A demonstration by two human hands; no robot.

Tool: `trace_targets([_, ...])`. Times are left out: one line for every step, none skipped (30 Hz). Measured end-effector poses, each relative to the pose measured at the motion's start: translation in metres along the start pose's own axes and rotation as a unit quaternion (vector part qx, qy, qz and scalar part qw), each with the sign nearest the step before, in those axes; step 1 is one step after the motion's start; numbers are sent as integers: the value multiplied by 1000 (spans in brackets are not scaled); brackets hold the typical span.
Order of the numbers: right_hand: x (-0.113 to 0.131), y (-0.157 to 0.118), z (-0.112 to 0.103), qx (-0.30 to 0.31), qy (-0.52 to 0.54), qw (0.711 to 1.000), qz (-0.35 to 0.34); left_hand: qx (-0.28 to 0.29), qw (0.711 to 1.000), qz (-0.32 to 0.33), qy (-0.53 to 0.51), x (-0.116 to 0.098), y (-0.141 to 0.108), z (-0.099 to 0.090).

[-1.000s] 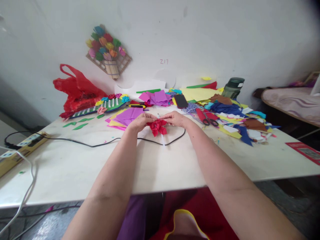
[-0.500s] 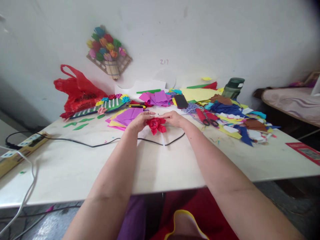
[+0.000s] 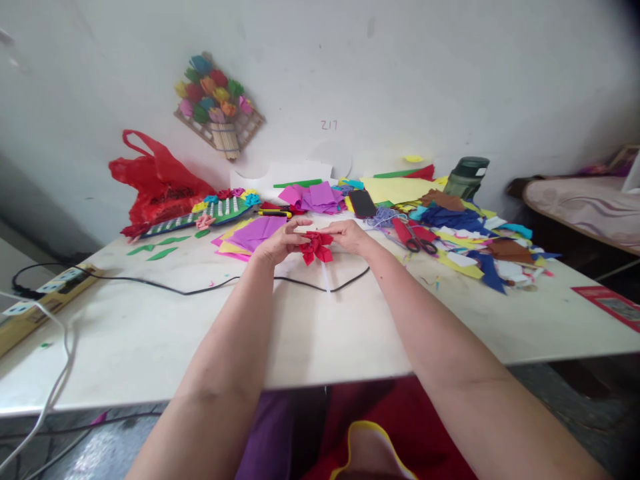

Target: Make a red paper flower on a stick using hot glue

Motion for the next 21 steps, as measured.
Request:
trace_targets([1, 0, 0, -1, -1, 1000, -5, -1, 1000, 2, 3, -1, -1, 0])
trace_targets([2, 0, 0, -3, -3, 1000, -10, -2, 1000, 3, 7, -1, -1, 1])
trace_targets([3, 0, 0, -5, -7, 1000, -13, -4, 1000, 3, 12, -1, -1, 1])
trace_targets([3, 0, 0, -7, -14, 1000, -16, -6, 1000, 3, 15, -1, -1, 1])
trace_targets([4, 0, 1, -9, -21, 1000, -18, -9, 1000, 3, 17, -1, -1, 1])
trace_targets([4, 0, 0, -11, -27, 999, -20, -13, 1000, 1, 16, -1, 0, 1])
trace_targets([4, 1, 0, -11, -35, 999, -22, -16, 1000, -1, 13, 0, 0, 1])
trace_targets([4, 1, 0, -10, -43, 999, -25, -22, 1000, -5, 8, 0, 2, 1])
trace_targets([4, 1, 0, -8, -52, 998, -27, -28, 1000, -10, 2, 1, 3, 2])
trace_targets([4, 1, 0, -5, -61, 998, -28, -36, 999, -14, -3, 2, 4, 2])
trace_targets([4, 2, 0, -3, -71, 997, -27, -45, 999, -20, -5, 3, 6, 1])
trace_targets([4, 2, 0, 0, -79, 997, -25, -56, 998, -26, -3, 5, 7, 1])
trace_targets([4, 2, 0, 1, -86, 996, -24, -68, 997, -30, 2, 6, 8, 1])
trace_targets([4, 2, 0, 1, -92, 996, -24, -79, 996, -35, 8, 7, 9, 0])
trace_targets([4, 1, 0, 0, -96, 995, -24, -89, 995, -37, 12, 8, 10, 0])
trace_targets([5, 1, 0, 1, -99, 995, -26, -96, 994, -38, 15, 9, 11, -1])
trace_targets([5, 1, 1, 2, -103, 994, -28, -101, 994, -38, 17, 10, 11, -2])
trace_targets([5, 1, 1, 3, -107, 994, -30, -103, 994, -38, 19, 10, 12, -2])
trace_targets([5, 1, 2, 5, -112, 993, -31, -102, 994, -38, 22, 11, 11, -2])
trace_targets([4, 1, 3, 7, -117, 993, -32, -101, 994, -37, 25, 10, 11, -2])
trace_targets([4, 1, 3, 6, -121, 992, -34, -100, 994, -37, 29, 10, 10, -2])
Point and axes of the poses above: each hand's wrist, its own y-axis towards the middle knuckle, its own z-axis out of the palm, x = y × z, the point moved 5 cm from there along y, towards the middle knuckle, and after that the axes turned 14 degrees about -x, right-handed, at the moved point
